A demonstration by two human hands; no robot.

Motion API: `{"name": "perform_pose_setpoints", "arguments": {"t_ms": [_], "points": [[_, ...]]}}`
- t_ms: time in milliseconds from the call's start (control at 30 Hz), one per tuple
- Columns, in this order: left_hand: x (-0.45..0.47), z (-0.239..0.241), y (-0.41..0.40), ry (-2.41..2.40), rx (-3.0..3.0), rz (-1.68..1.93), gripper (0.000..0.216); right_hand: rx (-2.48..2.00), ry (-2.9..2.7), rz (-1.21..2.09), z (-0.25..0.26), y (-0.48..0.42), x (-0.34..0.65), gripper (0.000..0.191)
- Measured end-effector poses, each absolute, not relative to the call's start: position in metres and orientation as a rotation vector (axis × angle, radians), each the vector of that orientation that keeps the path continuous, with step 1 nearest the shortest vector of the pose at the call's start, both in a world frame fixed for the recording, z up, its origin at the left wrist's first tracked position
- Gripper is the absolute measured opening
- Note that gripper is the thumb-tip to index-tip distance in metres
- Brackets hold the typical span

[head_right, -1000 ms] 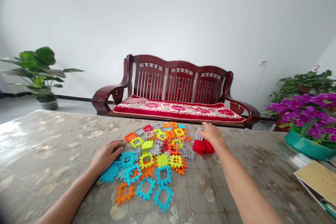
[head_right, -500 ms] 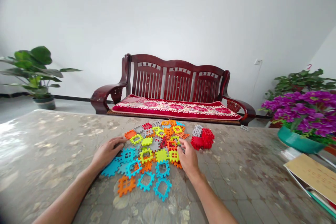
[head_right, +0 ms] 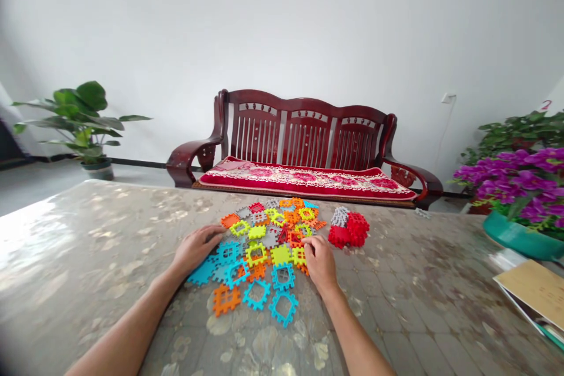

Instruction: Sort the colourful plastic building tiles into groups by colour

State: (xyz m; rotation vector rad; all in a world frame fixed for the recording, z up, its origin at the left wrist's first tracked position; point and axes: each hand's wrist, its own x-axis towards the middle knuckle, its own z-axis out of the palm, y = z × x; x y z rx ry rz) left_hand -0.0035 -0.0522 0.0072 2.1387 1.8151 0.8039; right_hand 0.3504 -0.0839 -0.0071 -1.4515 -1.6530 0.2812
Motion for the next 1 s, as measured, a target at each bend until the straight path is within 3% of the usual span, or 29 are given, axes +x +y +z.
{"name": "perform_pose_setpoints", "arguments": {"t_ms": [200, 433, 600, 867, 1000], "points": [[0.001, 0.01, -0.056, 1.512, 2.206, 0.799, 0.035, -1.458, -1.625, 0.276, -0.009, -0.082, 0.349, 0.025], [0.002, 0.003, -0.057, 1.361, 2.178, 0.907, 0.021, -1.428, -1.605, 0.32, -0.011, -0.081, 0.352, 0.024], [0.001, 0.001, -0.054, 1.521, 2.086, 0.928, 0.018, -1.377, -1.563, 0.385, -0.011, -0.081, 0.355, 0.024], [-0.002, 0.008, -0.056, 1.896, 2.118, 0.926, 0.034, -1.335, -1.519, 0.446, -0.012, -0.082, 0.356, 0.022], [0.01, 0.018, -0.063, 1.86, 2.26, 0.85, 0.034, -1.34, -1.518, 0.452, -0.011, -0.083, 0.355, 0.023]]}}
